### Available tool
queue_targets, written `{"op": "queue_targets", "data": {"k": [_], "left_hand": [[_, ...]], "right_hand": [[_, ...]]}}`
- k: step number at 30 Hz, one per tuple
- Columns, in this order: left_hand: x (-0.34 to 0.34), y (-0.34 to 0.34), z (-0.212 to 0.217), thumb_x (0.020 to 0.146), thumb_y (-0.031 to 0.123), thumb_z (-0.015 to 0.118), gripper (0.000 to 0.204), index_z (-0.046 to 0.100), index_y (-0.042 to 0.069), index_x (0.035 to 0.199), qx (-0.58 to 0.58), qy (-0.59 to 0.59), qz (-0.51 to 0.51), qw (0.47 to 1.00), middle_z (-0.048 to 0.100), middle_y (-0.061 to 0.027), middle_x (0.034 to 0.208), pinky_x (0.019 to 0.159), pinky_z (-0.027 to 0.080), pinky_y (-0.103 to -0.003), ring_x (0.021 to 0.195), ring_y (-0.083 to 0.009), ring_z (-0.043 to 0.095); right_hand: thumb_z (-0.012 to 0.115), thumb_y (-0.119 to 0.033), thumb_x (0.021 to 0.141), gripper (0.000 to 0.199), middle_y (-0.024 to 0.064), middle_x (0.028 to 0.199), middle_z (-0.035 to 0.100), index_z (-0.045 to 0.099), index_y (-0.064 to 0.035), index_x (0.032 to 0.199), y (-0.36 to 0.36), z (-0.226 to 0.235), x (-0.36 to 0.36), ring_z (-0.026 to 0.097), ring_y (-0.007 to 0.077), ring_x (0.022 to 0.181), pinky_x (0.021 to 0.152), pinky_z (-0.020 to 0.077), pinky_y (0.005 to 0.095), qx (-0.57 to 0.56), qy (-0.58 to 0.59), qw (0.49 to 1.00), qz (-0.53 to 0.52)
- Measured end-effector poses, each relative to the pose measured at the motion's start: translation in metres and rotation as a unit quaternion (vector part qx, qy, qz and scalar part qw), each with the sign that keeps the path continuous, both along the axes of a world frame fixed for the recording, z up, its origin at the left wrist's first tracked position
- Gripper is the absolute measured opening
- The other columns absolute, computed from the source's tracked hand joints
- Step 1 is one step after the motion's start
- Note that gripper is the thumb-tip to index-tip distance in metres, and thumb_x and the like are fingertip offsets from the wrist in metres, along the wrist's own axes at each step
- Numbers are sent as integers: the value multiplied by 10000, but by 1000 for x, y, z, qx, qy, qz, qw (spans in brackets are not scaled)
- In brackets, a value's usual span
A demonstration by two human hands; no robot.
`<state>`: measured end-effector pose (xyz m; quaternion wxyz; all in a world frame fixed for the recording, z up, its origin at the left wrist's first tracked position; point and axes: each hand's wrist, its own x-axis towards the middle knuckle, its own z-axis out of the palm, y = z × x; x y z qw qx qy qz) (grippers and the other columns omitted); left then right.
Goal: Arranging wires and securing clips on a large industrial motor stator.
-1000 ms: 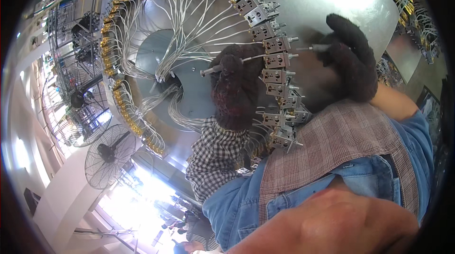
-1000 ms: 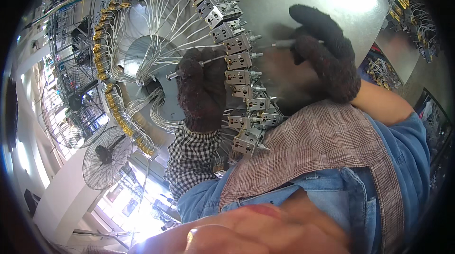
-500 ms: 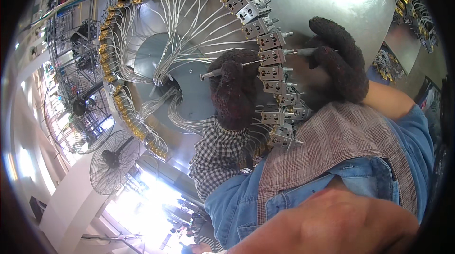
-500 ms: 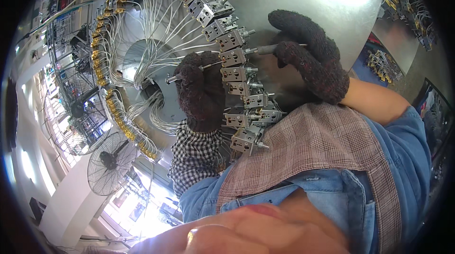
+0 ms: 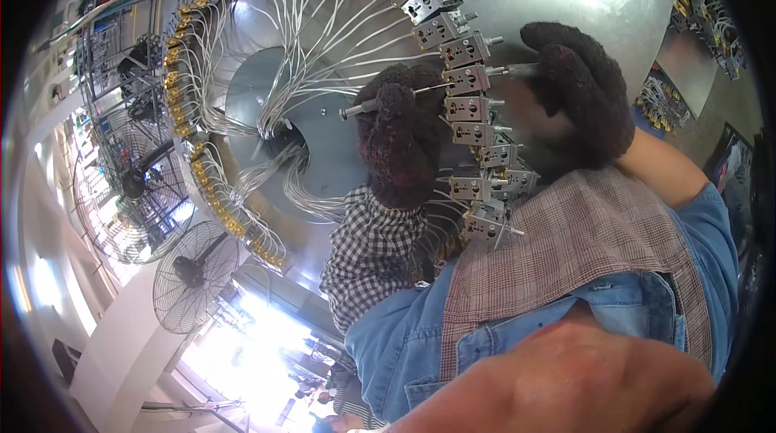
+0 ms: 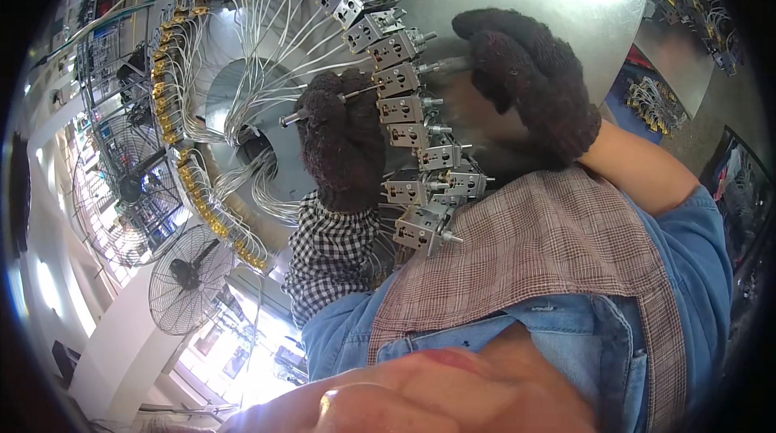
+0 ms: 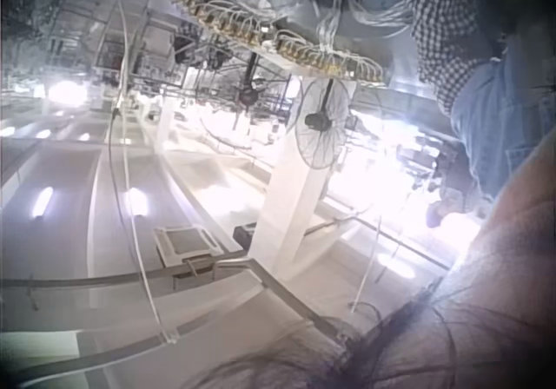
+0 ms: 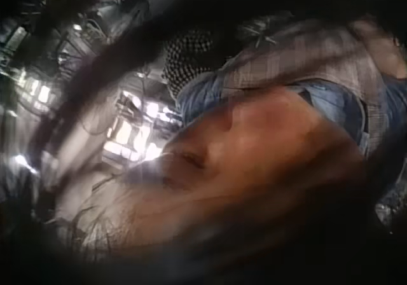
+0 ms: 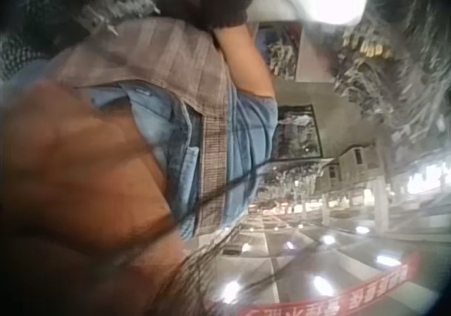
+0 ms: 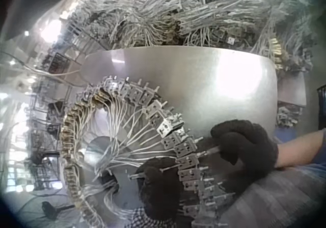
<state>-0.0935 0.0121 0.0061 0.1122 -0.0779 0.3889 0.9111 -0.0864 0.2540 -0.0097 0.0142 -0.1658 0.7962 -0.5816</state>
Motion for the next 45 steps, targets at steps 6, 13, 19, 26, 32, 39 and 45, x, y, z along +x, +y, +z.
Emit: {"op": "queue_targets", "data": {"k": [6, 13, 19, 26, 32, 39, 45], "left_hand": [[-1, 4, -3, 912, 84, 535, 171, 547, -4, 1058, -5, 48, 12, 999, 575, -129, 1069, 992, 460, -410, 1084, -275, 563], [-4, 4, -5, 869, 46, 585, 76, 560, 5, 927, 28, 54, 1, 998, 559, -105, 972, 963, 469, -417, 1013, -263, 576], [-1, 3, -3, 872, 39, 582, 104, 552, 6, 967, -8, 37, 11, 999, 573, -98, 989, 974, 462, -433, 1045, -267, 572], [-3, 0, -5, 926, 85, 504, 210, 530, -10, 1112, 33, 53, -29, 998, 581, -148, 1139, 991, 446, -446, 1095, -266, 559], [-4, -2, -4, 942, 101, 471, 245, 519, -13, 1153, 12, 42, -38, 998, 587, -163, 1137, 998, 436, -452, 1107, -279, 556], [-4, -1, -8, 937, 102, 490, 229, 522, -18, 1129, 32, 65, -24, 997, 580, -162, 1143, 995, 439, -466, 1112, -296, 554], [-1, 3, -4, 909, 67, 546, 156, 528, -14, 1042, -37, 69, 6, 997, 581, -141, 1081, 976, 459, -461, 1078, -280, 570]], "right_hand": [[587, -86, 891, 398, 188, 1195, 559, 478, -51, 1272, 0, 3, -11, 614, 164, 669, 557, 533, 274, 112, 222, 969, 0], [775, -41, 694, 338, 195, 1112, 594, 596, -8, 978, -15, 0, -11, 659, 193, 755, 544, 543, 259, 34, 173, 981, -78], [772, -38, 704, 424, 188, 1126, 593, 561, -10, 1071, -16, 5, -7, 667, 188, 730, 535, 541, 256, -148, -110, 979, -91], [562, -244, 914, 376, 142, 1022, 634, 550, -29, 1223, -8, 18, -8, 620, 145, 707, 629, 532, 299, -135, -282, 945, -101], [557, -218, 911, 357, 117, 940, 620, 561, -19, 1208, -10, 8, -4, 598, 113, 662, 570, 504, 261, -185, -141, 967, -102], [549, -232, 925, 375, 95, 878, 624, 539, -25, 1236, -8, 2, -10, 591, 112, 680, 559, 488, 252, -115, -132, 982, -79], [596, -170, 880, 383, 99, 886, 609, 544, -23, 1230, -9, 6, -2, 553, 97, 591, 502, 455, 234, -102, -78, 989, -77]]}}
